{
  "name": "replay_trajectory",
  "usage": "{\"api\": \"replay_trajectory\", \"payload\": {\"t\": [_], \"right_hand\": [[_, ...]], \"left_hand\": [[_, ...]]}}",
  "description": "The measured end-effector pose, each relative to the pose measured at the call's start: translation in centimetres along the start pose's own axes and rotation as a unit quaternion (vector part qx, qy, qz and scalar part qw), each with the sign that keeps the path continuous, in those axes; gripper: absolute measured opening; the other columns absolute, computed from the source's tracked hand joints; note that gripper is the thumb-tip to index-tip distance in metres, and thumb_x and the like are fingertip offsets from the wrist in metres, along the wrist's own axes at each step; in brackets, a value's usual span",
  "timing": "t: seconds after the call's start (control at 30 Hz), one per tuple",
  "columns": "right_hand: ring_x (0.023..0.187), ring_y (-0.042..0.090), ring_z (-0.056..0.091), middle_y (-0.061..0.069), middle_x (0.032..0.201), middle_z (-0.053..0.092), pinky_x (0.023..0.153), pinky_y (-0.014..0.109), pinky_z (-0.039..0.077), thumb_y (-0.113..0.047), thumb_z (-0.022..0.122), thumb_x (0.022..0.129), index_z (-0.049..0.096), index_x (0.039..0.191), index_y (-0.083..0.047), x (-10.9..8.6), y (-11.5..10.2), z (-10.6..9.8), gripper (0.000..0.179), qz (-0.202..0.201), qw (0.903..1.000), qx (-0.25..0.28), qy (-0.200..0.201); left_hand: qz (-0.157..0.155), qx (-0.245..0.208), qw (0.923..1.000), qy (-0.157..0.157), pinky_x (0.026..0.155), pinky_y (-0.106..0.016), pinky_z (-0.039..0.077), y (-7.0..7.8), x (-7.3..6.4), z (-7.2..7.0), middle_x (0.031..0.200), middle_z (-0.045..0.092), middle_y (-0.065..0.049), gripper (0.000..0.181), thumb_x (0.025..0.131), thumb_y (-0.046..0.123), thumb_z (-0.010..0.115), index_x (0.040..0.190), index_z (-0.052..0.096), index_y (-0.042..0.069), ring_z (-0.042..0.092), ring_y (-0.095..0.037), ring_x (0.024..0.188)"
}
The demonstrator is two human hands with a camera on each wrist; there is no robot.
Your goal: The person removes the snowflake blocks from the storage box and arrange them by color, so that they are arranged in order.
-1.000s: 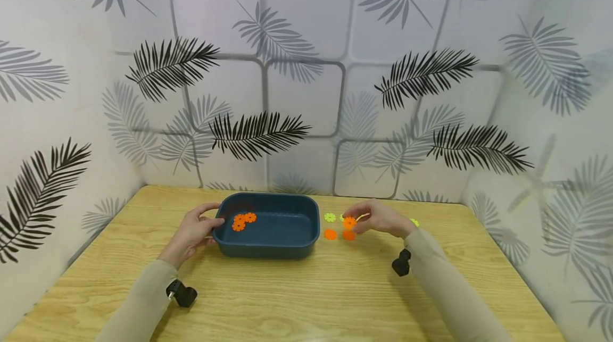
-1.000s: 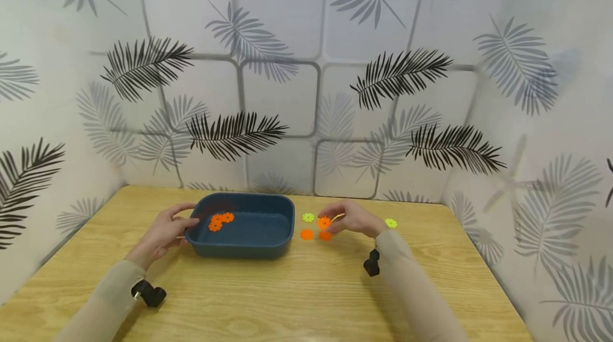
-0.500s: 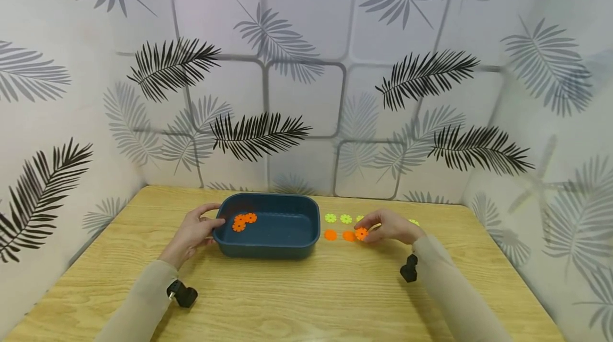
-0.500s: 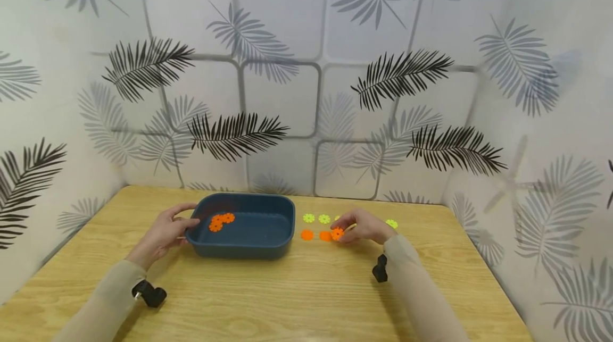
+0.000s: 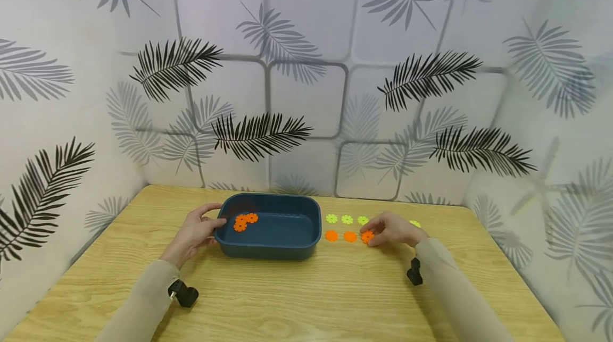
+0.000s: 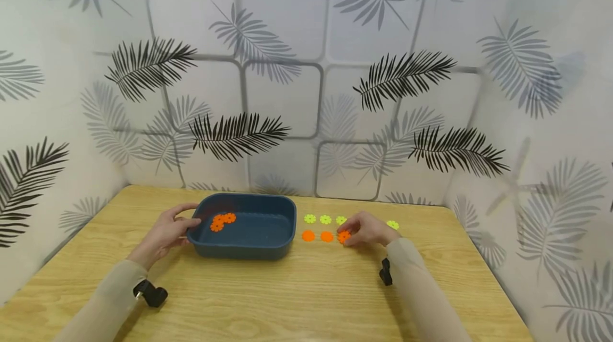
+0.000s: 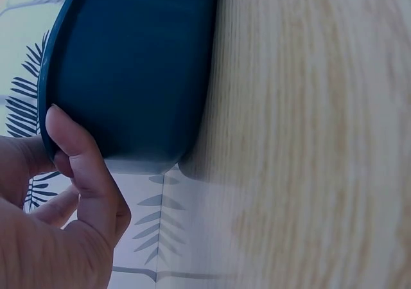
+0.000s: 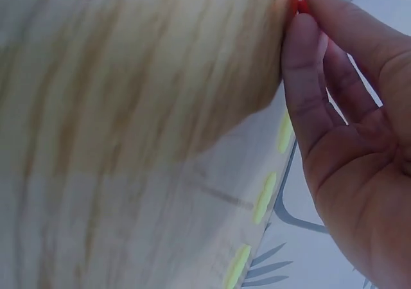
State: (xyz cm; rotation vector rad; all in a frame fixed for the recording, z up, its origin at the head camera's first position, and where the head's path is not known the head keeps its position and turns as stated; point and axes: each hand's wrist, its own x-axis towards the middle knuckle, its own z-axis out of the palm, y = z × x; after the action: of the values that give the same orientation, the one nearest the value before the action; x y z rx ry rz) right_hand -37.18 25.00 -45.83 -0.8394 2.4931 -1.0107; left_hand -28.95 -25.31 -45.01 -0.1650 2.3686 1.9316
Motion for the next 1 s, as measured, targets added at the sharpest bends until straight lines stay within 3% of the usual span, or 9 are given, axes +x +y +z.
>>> {"api": "replay_trajectory", "payload": {"t": [0.17, 0.37, 1.0], "right_hand": [[0.077, 0.01, 0.057, 0.019, 0.111, 0.071, 0.067, 0.021, 0.051, -0.007, 0.079, 0.081, 0.073, 0.11, 0.001, 0.18, 0.2, 0.26, 0.031, -0.023, 0.9995, -0.022, 0.009], [0.071, 0.009, 0.054, 0.02, 0.111, 0.07, 0.064, 0.021, 0.05, -0.007, 0.079, 0.08, 0.073, 0.11, 0.002, 0.29, 0.46, 0.37, 0.031, -0.01, 0.9999, 0.001, 0.008], [0.079, 0.013, 0.053, 0.021, 0.119, 0.066, 0.068, 0.02, 0.048, -0.009, 0.079, 0.081, 0.07, 0.116, 0.003, -0.21, 0.38, 0.39, 0.038, 0.006, 0.9994, 0.024, 0.023]], "left_hand": [[0.001, 0.0, 1.0, -0.001, 0.053, -0.025, 0.054, 0.09, -0.08, 0.03, 0.094, 0.064, -0.015, 0.053, 0.099, 0.014, 0.058, 0.148, 0.04, 0.014, 0.061, -0.012, 0.059], [0.0, 0.0, 1.0, -0.003, 0.053, -0.026, 0.054, 0.26, -0.18, 0.06, 0.091, 0.065, -0.013, 0.053, 0.098, 0.013, 0.058, 0.148, 0.039, 0.012, 0.06, -0.011, 0.058], [0.006, 0.006, 1.0, 0.0, 0.053, -0.026, 0.054, 0.18, -0.15, -0.03, 0.092, 0.064, -0.015, 0.052, 0.099, 0.014, 0.057, 0.147, 0.04, 0.013, 0.06, -0.012, 0.058]]}}
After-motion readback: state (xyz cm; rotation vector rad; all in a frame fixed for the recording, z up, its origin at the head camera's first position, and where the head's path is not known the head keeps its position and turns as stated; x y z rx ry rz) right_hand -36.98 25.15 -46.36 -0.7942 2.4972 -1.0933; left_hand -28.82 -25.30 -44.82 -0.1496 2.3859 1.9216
